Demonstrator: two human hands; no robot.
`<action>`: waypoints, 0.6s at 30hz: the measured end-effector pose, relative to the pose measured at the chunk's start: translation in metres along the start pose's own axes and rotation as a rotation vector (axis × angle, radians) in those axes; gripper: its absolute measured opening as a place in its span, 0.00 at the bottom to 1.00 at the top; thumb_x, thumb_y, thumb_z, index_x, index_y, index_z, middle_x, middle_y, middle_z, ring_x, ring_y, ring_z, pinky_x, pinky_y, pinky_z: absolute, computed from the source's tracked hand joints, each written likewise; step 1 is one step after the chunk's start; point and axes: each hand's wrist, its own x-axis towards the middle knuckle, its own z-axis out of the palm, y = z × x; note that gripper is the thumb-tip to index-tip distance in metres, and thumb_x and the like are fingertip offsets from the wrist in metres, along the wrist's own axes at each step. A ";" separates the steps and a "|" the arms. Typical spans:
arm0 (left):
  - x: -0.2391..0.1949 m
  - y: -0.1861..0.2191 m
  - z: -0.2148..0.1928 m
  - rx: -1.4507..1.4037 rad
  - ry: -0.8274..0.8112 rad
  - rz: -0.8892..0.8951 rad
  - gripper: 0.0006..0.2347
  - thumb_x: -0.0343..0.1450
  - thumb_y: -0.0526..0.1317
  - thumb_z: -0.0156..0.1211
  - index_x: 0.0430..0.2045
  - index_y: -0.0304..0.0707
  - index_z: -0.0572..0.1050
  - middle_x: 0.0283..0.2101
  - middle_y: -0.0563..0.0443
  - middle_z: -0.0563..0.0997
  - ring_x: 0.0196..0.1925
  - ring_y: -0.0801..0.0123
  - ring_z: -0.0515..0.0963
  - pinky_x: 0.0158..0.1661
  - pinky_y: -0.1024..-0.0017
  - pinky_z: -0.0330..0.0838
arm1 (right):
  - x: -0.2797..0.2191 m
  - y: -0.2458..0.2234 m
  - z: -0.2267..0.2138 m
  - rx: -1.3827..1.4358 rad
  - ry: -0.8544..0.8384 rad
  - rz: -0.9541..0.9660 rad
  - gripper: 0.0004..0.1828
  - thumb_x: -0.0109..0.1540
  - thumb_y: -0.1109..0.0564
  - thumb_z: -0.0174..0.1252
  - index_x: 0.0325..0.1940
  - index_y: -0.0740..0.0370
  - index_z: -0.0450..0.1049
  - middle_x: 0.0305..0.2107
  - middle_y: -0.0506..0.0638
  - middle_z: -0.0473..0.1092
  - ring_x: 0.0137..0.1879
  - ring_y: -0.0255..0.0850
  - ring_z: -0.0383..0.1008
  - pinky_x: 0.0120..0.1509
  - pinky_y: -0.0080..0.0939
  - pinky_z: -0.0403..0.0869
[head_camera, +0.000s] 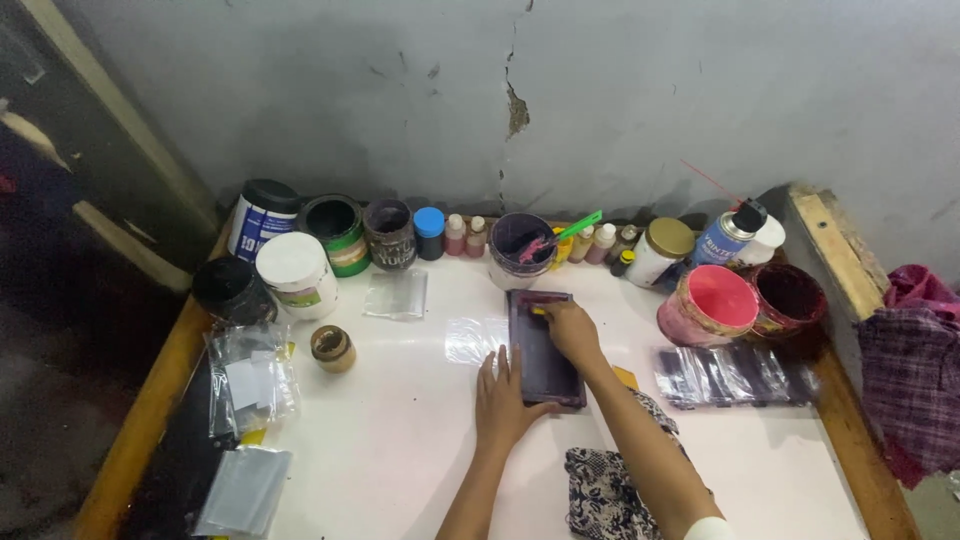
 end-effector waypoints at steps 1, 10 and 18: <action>0.001 -0.001 0.002 -0.003 -0.001 0.000 0.52 0.60 0.72 0.67 0.73 0.43 0.46 0.75 0.41 0.50 0.75 0.46 0.46 0.69 0.51 0.43 | -0.004 0.002 0.005 -0.002 -0.001 0.001 0.18 0.64 0.56 0.48 0.53 0.52 0.80 0.48 0.59 0.77 0.51 0.61 0.76 0.52 0.57 0.74; 0.003 -0.004 0.007 0.052 0.018 0.011 0.53 0.62 0.68 0.69 0.74 0.44 0.43 0.75 0.40 0.51 0.75 0.47 0.47 0.69 0.53 0.43 | -0.053 0.014 0.031 -0.091 0.092 -0.183 0.11 0.63 0.59 0.52 0.42 0.61 0.80 0.31 0.59 0.77 0.37 0.59 0.74 0.45 0.54 0.72; -0.006 0.013 -0.032 -0.052 -0.075 -0.025 0.49 0.62 0.63 0.68 0.73 0.39 0.49 0.73 0.35 0.56 0.75 0.45 0.49 0.72 0.54 0.41 | -0.105 -0.024 -0.004 -0.282 -0.074 -0.106 0.12 0.62 0.60 0.58 0.46 0.48 0.82 0.34 0.48 0.79 0.44 0.45 0.81 0.49 0.39 0.78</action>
